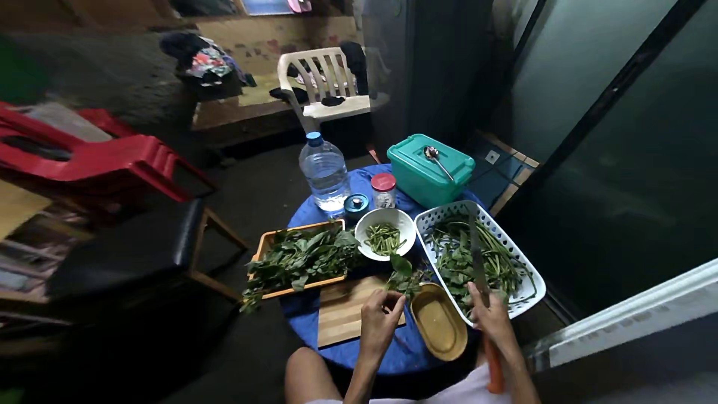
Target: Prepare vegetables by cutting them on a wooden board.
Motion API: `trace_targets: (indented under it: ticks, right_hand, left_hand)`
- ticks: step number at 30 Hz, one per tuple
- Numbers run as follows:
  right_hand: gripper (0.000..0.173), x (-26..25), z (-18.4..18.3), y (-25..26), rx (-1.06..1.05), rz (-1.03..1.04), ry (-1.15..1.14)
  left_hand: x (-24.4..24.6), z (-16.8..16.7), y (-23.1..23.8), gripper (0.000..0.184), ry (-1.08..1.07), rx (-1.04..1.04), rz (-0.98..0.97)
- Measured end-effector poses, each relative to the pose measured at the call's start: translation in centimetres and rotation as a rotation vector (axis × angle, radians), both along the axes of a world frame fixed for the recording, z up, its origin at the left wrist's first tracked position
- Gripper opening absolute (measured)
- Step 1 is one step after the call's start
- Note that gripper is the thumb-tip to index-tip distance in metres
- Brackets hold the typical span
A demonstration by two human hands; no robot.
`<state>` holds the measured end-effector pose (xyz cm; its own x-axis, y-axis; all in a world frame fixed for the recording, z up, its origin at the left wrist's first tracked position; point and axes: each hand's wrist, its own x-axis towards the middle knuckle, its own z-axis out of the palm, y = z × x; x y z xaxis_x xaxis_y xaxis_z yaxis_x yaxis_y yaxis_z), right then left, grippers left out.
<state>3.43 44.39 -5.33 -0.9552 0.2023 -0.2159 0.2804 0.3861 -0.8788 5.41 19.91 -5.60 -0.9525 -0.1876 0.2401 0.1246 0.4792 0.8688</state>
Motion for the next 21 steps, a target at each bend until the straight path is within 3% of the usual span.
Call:
trace_targets:
  ticks: [3, 6, 7, 10, 15, 21]
  right_hand:
    - [0.065, 1.6, 0.8, -2.6, -0.553, 0.163, 0.040]
    - [0.104, 2.1, -0.2, -5.6, -0.845, 0.324, 0.096]
    - [0.104, 2.1, -0.3, -6.5, -0.850, 0.329, 0.114]
    - [0.082, 2.1, -0.1, -7.8, -0.721, 0.283, 0.124]
    - [0.076, 1.3, -1.7, -6.9, -0.667, 0.283, 0.127]
    - [0.069, 1.1, -1.8, -6.1, -0.414, 0.205, 0.213]
  left_hand:
    - [-0.2, 0.1, 1.1, 0.011, -0.016, -0.014, -0.024]
    - [0.0, 0.3, 2.3, 0.012, -0.048, -0.006, -0.034]
    - [0.2, 0.6, 2.7, 0.012, -0.065, 0.008, -0.040]
    - [0.9, 1.5, 3.3, 0.012, -0.106, 0.040, -0.062]
    - [1.7, 1.8, 3.2, 0.011, -0.071, 0.045, -0.122]
    - [1.7, 1.5, 4.3, 0.012, -0.092, 0.064, -0.168]
